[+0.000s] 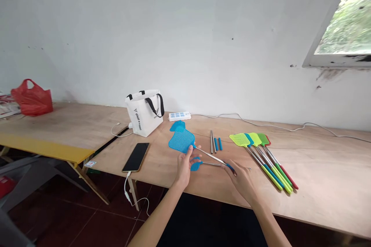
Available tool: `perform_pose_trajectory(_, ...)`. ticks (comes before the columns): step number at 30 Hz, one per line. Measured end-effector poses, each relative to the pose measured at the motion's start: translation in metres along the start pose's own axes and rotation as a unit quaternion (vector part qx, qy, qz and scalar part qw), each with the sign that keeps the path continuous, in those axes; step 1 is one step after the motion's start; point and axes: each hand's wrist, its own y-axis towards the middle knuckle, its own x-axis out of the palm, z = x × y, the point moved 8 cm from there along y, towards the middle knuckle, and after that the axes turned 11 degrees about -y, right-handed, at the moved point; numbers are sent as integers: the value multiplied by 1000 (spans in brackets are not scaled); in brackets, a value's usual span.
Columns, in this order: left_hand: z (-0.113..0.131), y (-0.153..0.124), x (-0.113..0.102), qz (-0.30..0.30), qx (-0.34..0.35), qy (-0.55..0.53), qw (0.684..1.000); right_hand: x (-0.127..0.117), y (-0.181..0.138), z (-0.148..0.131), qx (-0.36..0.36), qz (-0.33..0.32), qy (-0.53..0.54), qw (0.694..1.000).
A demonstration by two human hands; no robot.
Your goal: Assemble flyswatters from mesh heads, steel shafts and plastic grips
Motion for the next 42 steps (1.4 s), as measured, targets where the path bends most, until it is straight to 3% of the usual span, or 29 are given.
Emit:
perform_pose_trajectory(7,-14,-16,21,-70,-25,81,994,2,-4,-35,-26,-59,9,998)
perform_pose_trajectory(13,-14,-22,23,-61,3,90,994,6,-7,-48,-25,-45,-22,998)
perform_pose_trajectory(18,12,-12,17,-33,40,65,997,-8,-9,-44,-31,-30,-60,997)
perform_pose_trajectory(22,46,-4,9,-3,100,63,993,-19,-6,-40,-32,-69,-15,997)
perform_pose_trajectory(24,51,-5,9,-7,101,63,993,-19,-5,-43,-26,-92,14,995)
perform_pose_trajectory(30,17,-20,28,-63,2,40,997,-1,-11,-61,-11,-119,39,992)
perform_pose_trajectory(33,14,-19,29,-70,7,26,997,7,-14,-61,-11,-126,14,992)
perform_pose_trajectory(37,45,-5,12,-31,59,-11,998,-2,-11,-45,-44,-100,-21,994)
perform_pose_trajectory(42,111,13,-38,71,140,-80,984,-19,-7,24,-22,-129,-9,991)
